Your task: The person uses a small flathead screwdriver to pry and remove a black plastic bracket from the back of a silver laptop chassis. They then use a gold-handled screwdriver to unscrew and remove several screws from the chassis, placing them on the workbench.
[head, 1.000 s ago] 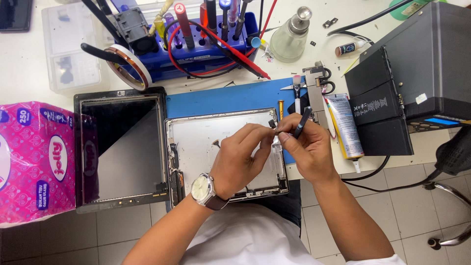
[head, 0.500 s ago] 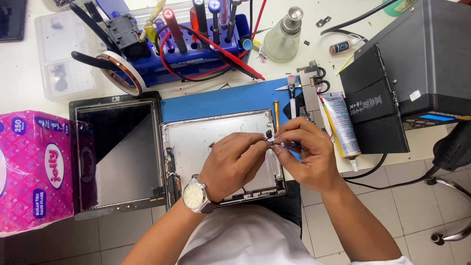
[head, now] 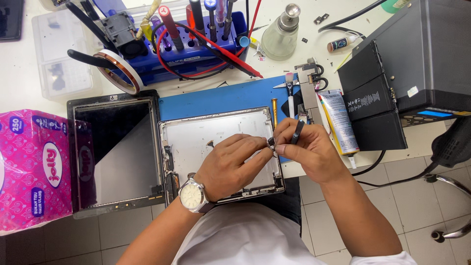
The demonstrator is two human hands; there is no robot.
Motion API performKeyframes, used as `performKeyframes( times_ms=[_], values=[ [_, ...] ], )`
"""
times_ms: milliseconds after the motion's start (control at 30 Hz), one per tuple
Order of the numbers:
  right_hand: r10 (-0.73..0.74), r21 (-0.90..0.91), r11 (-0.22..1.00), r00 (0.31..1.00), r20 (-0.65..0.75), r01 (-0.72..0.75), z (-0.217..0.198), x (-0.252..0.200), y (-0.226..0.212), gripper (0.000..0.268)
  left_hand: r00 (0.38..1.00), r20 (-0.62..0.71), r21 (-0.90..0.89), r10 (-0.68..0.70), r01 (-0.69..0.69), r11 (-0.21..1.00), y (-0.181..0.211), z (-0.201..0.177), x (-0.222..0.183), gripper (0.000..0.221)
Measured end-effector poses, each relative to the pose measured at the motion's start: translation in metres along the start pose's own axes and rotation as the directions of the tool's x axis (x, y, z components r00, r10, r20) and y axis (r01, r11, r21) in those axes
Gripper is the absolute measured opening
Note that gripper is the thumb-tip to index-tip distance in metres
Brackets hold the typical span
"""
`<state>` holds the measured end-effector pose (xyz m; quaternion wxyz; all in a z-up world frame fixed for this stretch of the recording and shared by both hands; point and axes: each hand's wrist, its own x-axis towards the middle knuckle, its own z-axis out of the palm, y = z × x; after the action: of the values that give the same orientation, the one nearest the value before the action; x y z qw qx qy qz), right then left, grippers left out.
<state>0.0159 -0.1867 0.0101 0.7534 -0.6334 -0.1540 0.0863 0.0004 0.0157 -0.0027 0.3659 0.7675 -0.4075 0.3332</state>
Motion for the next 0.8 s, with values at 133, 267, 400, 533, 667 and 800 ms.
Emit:
performKeyframes(
  times_ms=[133,267,400,533,667,800],
  values=[
    [0.081,0.102,0.992,0.997,-0.022,-0.078,0.0,-0.001,0.01,0.007,1.0,0.005,0.007,0.005,-0.005,1.0,0.001,-0.001,0.001,0.017],
    [0.148,0.179,0.974,0.989,-0.025,-0.141,0.001,-0.003,0.013,0.007,1.0,-0.004,0.007,0.016,-0.016,1.0,0.002,-0.001,0.0,0.018],
    [0.21,0.261,0.945,0.978,-0.015,-0.199,0.005,-0.004,0.012,0.008,1.0,-0.022,0.004,0.015,-0.015,1.0,0.001,0.002,-0.002,0.018],
    [0.208,0.274,0.942,0.978,-0.019,-0.195,0.008,-0.005,0.012,0.01,1.0,-0.017,-0.009,0.008,-0.008,1.0,0.0,0.004,-0.003,0.02],
    [0.219,0.286,0.936,0.976,-0.019,-0.204,0.008,-0.006,0.014,0.011,1.0,-0.018,0.001,0.005,-0.005,1.0,-0.001,0.004,-0.003,0.018],
    [0.244,0.308,0.926,0.969,-0.049,-0.217,0.011,-0.007,0.013,0.01,1.0,-0.026,0.007,0.001,0.0,1.0,0.0,0.005,-0.002,0.017]
  ],
)
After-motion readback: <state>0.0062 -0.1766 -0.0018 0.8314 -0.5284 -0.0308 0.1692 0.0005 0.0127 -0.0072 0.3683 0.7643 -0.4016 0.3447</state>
